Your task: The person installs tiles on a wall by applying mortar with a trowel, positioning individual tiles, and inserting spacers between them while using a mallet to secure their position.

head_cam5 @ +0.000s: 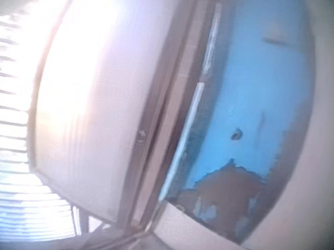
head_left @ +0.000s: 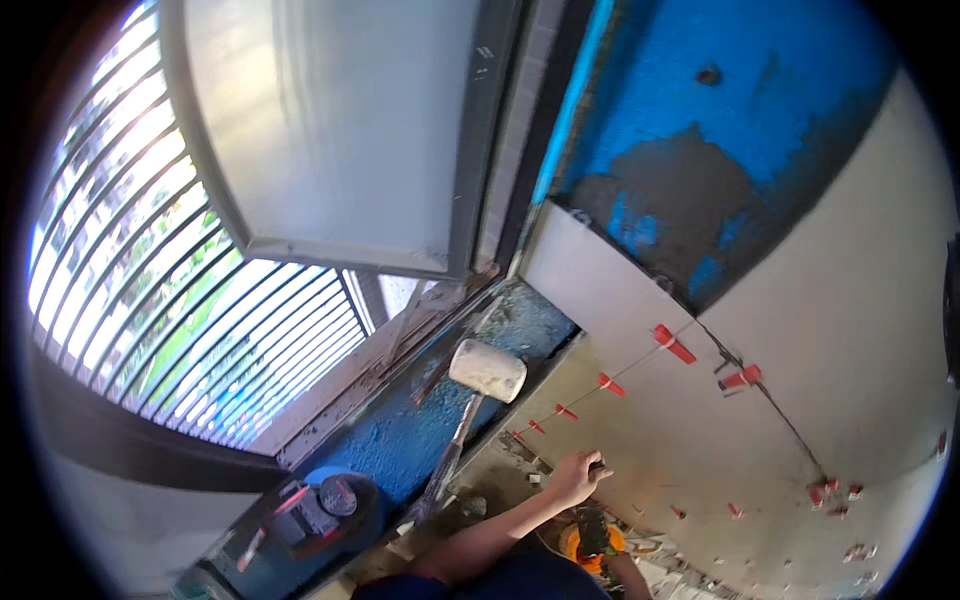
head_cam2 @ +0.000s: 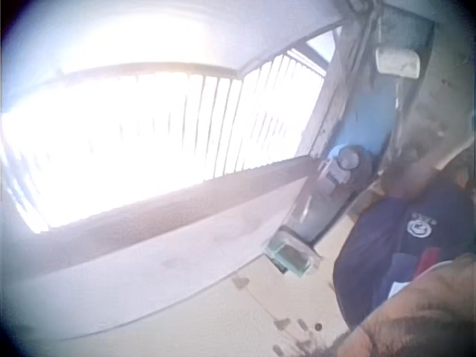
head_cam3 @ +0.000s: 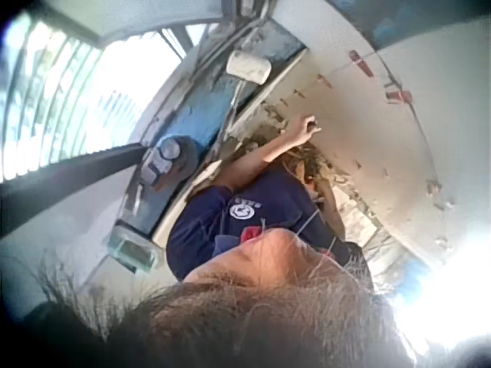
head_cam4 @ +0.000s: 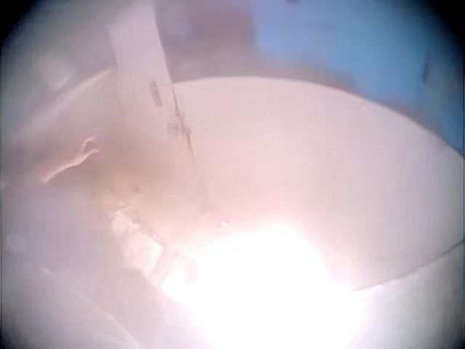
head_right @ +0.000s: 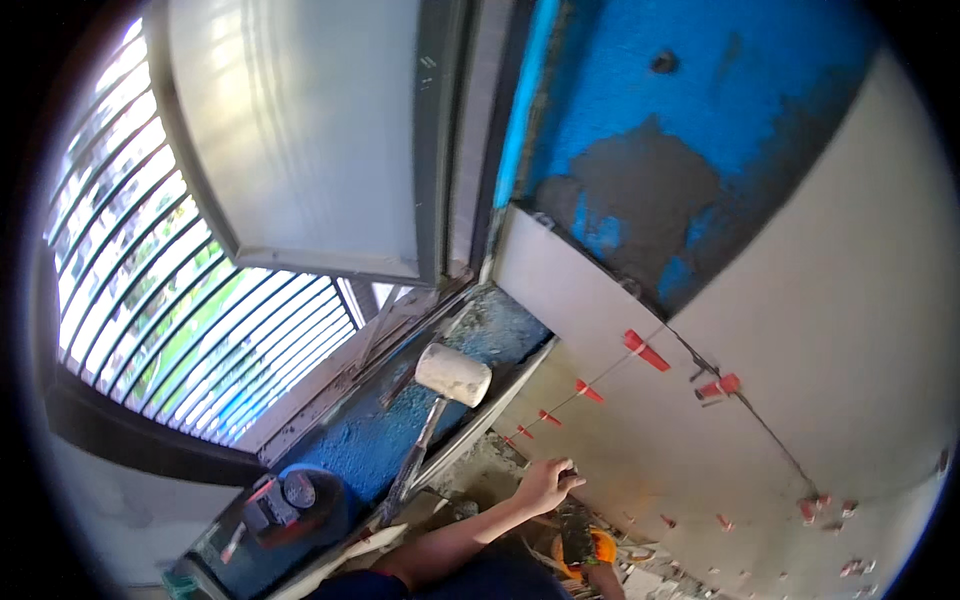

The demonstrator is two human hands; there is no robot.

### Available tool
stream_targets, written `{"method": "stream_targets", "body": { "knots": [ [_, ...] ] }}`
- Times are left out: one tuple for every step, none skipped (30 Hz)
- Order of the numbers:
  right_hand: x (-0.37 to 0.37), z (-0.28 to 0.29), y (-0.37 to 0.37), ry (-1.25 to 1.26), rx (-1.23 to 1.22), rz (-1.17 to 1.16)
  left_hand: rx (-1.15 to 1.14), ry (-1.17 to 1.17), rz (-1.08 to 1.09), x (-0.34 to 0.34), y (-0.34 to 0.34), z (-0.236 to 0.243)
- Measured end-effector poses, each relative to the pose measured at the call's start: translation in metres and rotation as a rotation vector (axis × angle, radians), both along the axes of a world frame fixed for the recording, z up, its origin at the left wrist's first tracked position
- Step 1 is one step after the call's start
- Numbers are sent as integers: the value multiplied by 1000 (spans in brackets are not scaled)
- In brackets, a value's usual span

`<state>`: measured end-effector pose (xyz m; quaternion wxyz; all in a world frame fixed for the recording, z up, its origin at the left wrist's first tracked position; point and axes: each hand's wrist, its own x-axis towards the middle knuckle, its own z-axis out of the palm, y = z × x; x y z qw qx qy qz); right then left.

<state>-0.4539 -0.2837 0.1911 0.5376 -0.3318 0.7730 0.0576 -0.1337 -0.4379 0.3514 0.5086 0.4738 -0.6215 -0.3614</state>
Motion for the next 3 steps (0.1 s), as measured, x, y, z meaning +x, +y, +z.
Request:
{"method": "stream_targets", "body": {
  "knots": [
    [11, 5, 1, -19, -3, -20, -3, -19, -20, 5, 4, -4],
    [22, 13, 0, -113, -3, -162, 133, -42, -78, 13, 7, -1],
    [6, 20, -8, -135, -50, -189, 236, -68, -150, 12, -4, 9]
  ]
}}
